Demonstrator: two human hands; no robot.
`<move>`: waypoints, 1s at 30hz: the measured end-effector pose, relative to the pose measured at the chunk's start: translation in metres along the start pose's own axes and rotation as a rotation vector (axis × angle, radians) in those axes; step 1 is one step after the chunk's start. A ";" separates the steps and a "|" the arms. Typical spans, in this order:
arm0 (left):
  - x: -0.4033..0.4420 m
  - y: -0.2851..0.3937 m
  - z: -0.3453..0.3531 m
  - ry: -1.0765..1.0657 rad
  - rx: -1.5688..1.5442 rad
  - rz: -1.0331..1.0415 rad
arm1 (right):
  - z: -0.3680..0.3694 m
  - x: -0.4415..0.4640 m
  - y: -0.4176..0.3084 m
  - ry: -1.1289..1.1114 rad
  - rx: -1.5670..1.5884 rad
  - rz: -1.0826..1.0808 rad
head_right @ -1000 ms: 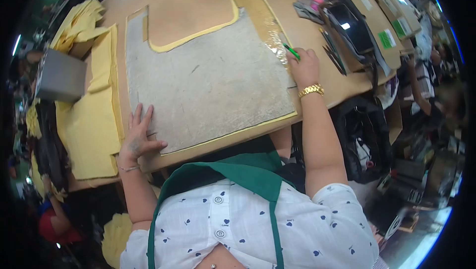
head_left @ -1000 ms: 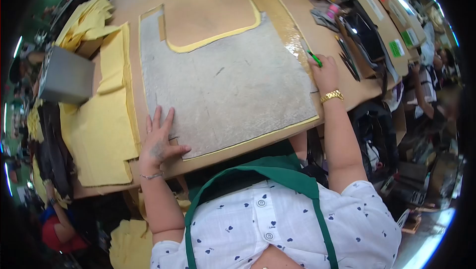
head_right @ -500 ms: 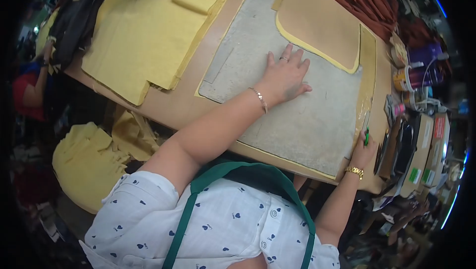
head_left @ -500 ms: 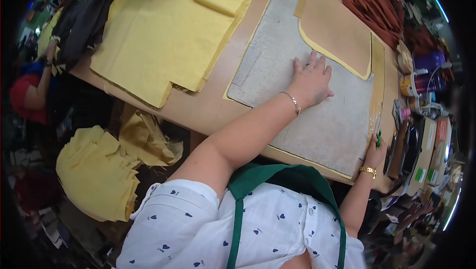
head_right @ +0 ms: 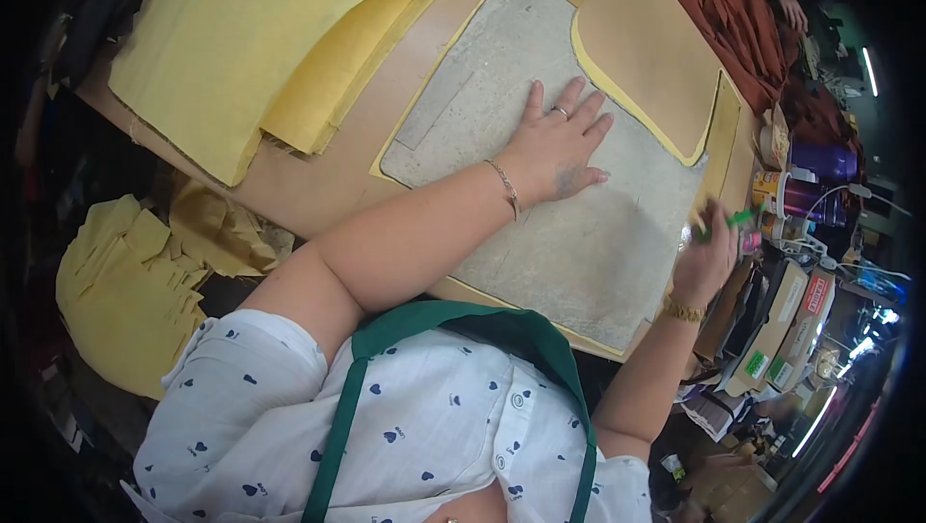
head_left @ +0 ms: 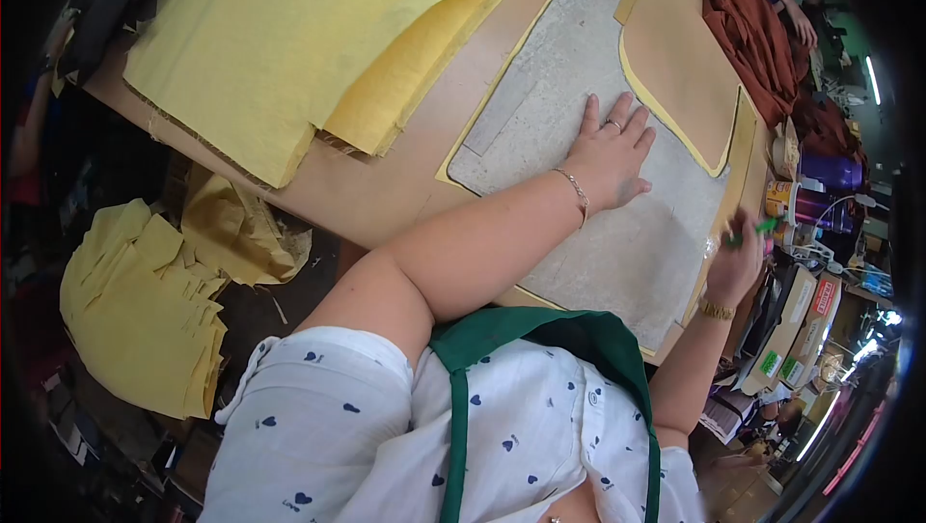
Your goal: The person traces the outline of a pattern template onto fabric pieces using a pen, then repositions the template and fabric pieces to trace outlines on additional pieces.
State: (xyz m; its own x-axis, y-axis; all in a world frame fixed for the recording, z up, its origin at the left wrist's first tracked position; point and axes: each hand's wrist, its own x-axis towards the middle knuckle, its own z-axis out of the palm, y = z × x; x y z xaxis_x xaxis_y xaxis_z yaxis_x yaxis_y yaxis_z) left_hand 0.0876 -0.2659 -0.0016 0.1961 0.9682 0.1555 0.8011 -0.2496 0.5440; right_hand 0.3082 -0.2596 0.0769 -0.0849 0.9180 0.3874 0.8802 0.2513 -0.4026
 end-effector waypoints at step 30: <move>0.008 0.001 0.004 0.032 -0.126 -0.110 | 0.174 0.074 -0.182 -1.101 0.642 -0.234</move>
State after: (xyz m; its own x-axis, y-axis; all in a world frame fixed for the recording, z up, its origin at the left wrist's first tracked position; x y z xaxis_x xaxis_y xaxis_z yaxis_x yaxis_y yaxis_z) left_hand 0.0926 -0.2587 -0.0031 0.0909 0.9893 0.1142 0.7389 -0.1439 0.6582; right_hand 0.0606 -0.1839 0.0345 -0.8126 0.5236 -0.2558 0.4379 0.2591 -0.8609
